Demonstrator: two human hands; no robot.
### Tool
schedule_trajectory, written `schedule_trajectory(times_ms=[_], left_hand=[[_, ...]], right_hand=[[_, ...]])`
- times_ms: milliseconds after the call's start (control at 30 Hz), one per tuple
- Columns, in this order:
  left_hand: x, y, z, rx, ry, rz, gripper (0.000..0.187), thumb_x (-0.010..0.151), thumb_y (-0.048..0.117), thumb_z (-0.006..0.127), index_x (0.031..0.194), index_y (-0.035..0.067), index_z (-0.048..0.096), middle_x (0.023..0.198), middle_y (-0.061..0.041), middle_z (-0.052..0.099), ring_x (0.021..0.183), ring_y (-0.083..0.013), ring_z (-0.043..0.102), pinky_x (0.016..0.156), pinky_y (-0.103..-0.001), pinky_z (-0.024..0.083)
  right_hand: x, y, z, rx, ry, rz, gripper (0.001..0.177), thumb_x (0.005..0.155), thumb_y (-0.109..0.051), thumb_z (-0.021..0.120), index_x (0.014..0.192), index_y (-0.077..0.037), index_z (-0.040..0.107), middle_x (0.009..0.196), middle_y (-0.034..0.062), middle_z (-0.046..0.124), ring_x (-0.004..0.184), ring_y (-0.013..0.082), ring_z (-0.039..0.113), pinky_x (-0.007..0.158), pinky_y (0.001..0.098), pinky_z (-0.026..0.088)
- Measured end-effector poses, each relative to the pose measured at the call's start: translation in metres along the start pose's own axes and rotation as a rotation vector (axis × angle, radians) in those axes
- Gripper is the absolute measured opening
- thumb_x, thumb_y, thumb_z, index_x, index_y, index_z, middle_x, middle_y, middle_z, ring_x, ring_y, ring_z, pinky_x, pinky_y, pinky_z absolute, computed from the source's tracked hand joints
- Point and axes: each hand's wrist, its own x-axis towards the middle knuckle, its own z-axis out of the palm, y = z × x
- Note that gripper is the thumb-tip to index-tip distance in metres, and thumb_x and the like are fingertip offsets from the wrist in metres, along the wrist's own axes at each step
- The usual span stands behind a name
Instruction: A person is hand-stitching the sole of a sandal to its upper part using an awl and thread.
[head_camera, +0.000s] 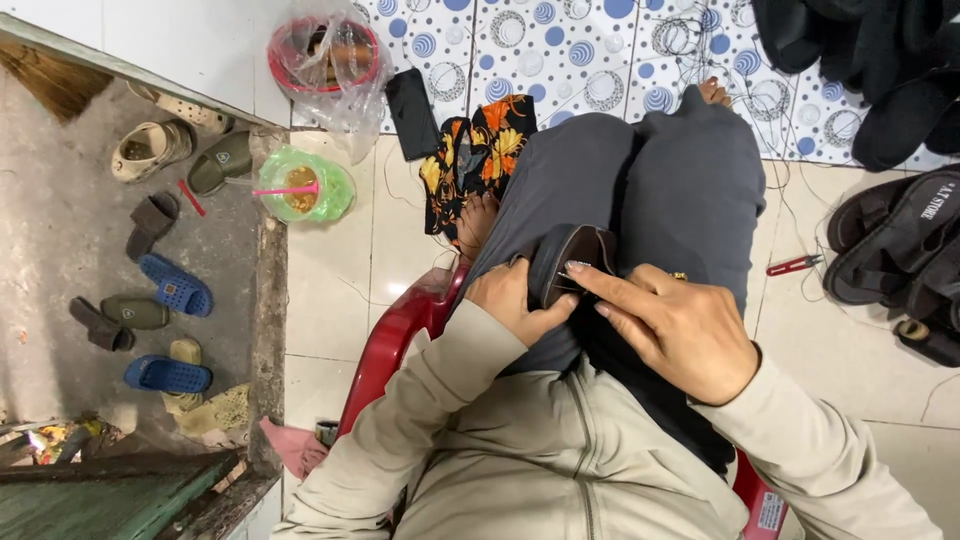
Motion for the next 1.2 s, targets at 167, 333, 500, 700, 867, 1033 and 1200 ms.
schedule_trajectory(times_ms=[167,333,500,700,867,1033,1200], left_hand=[[0.000,-0.001,-0.004,-0.039,-0.046,0.002,0.054,0.070,0.057,0.056,0.081,0.005,0.051,0.079,-0.017,0.061,0.073,-0.0377,0.059,0.059,-0.047,0.043],[0.000,-0.005,0.003,-0.029,-0.042,0.007,0.056,0.069,0.058,0.056,0.081,0.004,0.051,0.080,-0.018,0.061,0.075,-0.0388,0.058,0.060,-0.048,0.042],[-0.006,-0.002,0.022,0.018,0.113,0.104,0.049,0.068,0.052,0.062,0.083,0.006,0.054,0.075,-0.017,0.061,0.067,-0.0395,0.059,0.053,-0.051,0.043],[-0.017,0.004,0.052,0.011,0.379,0.223,0.037,0.067,0.039,0.067,0.069,0.007,0.049,0.059,-0.009,0.055,0.057,-0.0289,0.056,0.052,-0.040,0.046],[-0.019,0.000,0.048,0.042,0.388,0.281,0.041,0.063,0.047,0.069,0.071,0.009,0.055,0.059,-0.008,0.055,0.059,-0.0248,0.061,0.057,-0.032,0.051],[-0.012,-0.027,-0.015,-0.027,0.028,0.449,0.067,0.058,0.066,0.063,0.109,0.022,0.064,0.105,0.001,0.065,0.110,-0.0418,0.048,0.094,-0.040,0.040],[-0.047,0.010,-0.099,-0.734,-0.179,0.618,0.042,0.072,0.025,0.069,0.107,0.008,0.054,0.100,-0.006,0.059,0.079,-0.0157,0.062,0.070,-0.027,0.053]], right_hand=[[0.002,0.000,0.000,-0.011,-0.008,-0.011,0.041,0.088,-0.025,0.057,0.128,-0.030,0.050,0.066,-0.0029,0.044,0.045,0.0158,0.043,0.034,0.0320,0.037],[0.000,0.001,0.000,-0.029,-0.002,-0.024,0.042,0.088,-0.026,0.058,0.128,-0.031,0.049,0.066,-0.0025,0.042,0.044,0.0158,0.042,0.035,0.0324,0.036],[-0.001,-0.010,-0.022,-0.192,-0.127,0.065,0.051,0.084,-0.027,0.055,0.133,-0.025,0.040,0.067,-0.0029,0.056,0.038,0.0170,0.052,0.029,0.0338,0.039],[-0.014,0.002,0.002,-0.039,-0.227,0.089,0.059,0.080,-0.018,0.054,0.135,-0.026,0.034,0.064,0.0003,0.058,0.038,0.0174,0.053,0.037,0.0381,0.050],[-0.010,-0.011,0.014,0.030,-0.034,0.200,0.043,0.077,-0.025,0.054,0.120,-0.024,0.049,0.052,-0.0007,0.060,0.042,0.0231,0.059,0.043,0.0352,0.048],[-0.015,-0.011,-0.002,0.061,-0.116,0.162,0.053,0.081,-0.034,0.055,0.128,-0.017,0.038,0.111,-0.0006,0.063,0.067,0.0202,0.066,0.049,0.0377,0.050],[-0.011,-0.029,-0.008,-0.388,0.188,0.058,0.036,0.085,-0.027,0.065,0.120,-0.029,0.055,0.108,0.0069,0.059,0.088,0.0252,0.060,0.054,0.0339,0.049]])
